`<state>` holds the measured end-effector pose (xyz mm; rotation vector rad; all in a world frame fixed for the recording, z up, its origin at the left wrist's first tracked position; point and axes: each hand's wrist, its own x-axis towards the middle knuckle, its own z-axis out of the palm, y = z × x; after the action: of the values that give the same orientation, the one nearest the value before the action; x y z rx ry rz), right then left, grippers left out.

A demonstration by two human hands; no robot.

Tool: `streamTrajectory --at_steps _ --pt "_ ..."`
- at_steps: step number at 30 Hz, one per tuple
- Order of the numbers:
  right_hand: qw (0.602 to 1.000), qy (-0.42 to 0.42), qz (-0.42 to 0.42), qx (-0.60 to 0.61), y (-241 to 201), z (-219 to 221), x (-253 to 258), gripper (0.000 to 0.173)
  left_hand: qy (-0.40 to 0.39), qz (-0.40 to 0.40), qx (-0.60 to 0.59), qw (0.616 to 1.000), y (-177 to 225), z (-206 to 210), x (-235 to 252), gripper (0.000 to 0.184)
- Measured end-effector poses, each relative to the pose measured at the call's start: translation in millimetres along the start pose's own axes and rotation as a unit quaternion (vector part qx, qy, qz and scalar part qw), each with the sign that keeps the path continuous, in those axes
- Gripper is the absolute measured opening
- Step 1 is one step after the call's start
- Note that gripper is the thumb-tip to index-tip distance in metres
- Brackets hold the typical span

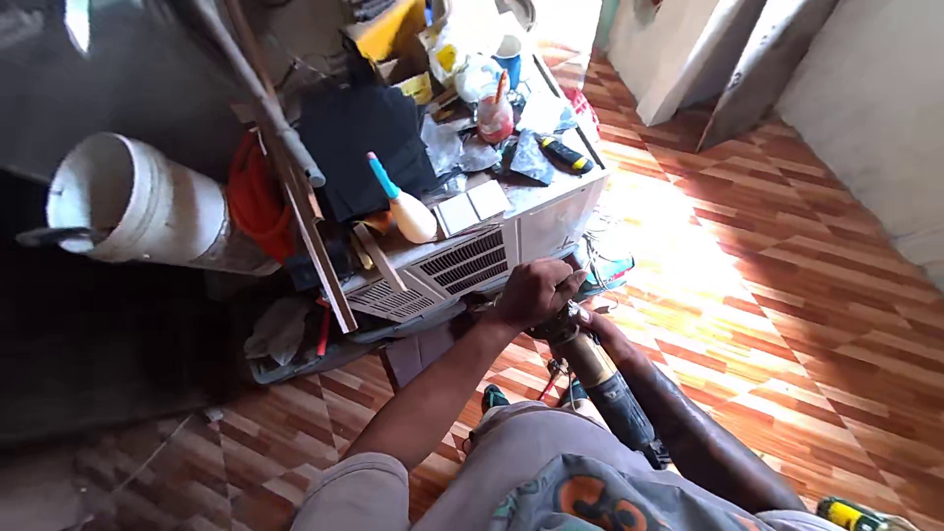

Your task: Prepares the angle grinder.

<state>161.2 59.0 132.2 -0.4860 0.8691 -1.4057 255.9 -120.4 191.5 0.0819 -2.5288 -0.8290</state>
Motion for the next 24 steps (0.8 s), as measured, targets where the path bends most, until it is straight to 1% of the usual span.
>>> streamTrajectory --at_steps 2,5,8,10,11,12,13,14,15,16,17,18,19,21,22,24 --pt "0.999 0.030 -0.017 -0.012 -6.4 -10.8 -15.3 0.071 -0.006 -0.003 -0.008 1.000 6.4 18.8 12.3 0.044" --pt "0.997 0.064 -0.045 -0.010 -21.4 -28.3 -36.1 0.065 -0.010 0.017 -0.020 1.000 19.1 42.5 38.7 0.043" --pt "0.996 0.071 -0.054 0.020 -33.6 -47.4 -56.2 0.057 -0.049 0.020 -0.059 0.997 32.9 61.3 69.0 0.045" --pt "0.995 0.063 -0.063 0.049 -35.2 -65.7 -68.8 0.054 -0.052 -0.008 -0.110 0.992 33.5 71.1 88.2 0.044" --pt "0.993 0.066 -0.069 0.065 -33.6 -75.2 -75.6 0.053 -0.040 -0.030 -0.123 0.991 26.1 74.0 97.2 0.041" --pt "0.991 0.076 -0.073 0.079 -31.4 -84.7 -83.3 0.054 -0.025 -0.064 -0.116 0.991 13.8 74.7 105.7 0.038" --pt "0.989 0.087 -0.075 0.088 -29.2 -94.6 -91.5 0.055 -0.019 -0.122 -0.103 0.987 -2.9 72.8 113.8 0.035" --pt "0.988 0.102 -0.077 0.087 -26.1 -105.3 -99.7 0.056 -0.024 -0.206 -0.105 0.973 -23.6 69.6 120.5 0.034" --pt "0.986 0.121 -0.077 0.084 -21.1 -116.7 -108.2 0.057 -0.029 -0.308 -0.136 0.941 -47.5 66.3 125.4 0.036" --pt "0.983 0.141 -0.078 0.087 -16.3 -125.2 -117.1 0.058 -0.012 -0.407 -0.190 0.893 -73.6 64.8 128.0 0.039" --pt "0.979 0.161 -0.081 0.100 -12.3 -131.8 -126.0 0.057 0.024 -0.483 -0.239 0.842 -101.1 65.4 129.2 0.042" --pt "0.973 0.178 -0.084 0.118 -9.7 -136.9 -133.6 0.056 0.067 -0.534 -0.277 0.796 -127.4 66.2 132.1 0.043" --pt "0.968 0.194 -0.088 0.132 -6.0 -143.6 -139.8 0.056 0.110 -0.567 -0.304 0.758 -150.8 67.5 136.6 0.045" --pt "0.957 0.232 -0.094 0.148 0.6 -153.4 -147.9 0.056 0.170 -0.599 -0.339 0.706 -188.9 73.1 148.0 0.047" --pt "0.952 0.244 -0.099 0.156 5.1 -156.9 -150.8 0.057 0.187 -0.605 -0.356 0.687 -204.9 77.6 153.9 0.047" --pt "0.941 0.276 -0.109 0.165 9.9 -155.5 -155.1 0.059 0.215 -0.611 -0.379 0.661 -231.8 90.1 165.6 0.047"
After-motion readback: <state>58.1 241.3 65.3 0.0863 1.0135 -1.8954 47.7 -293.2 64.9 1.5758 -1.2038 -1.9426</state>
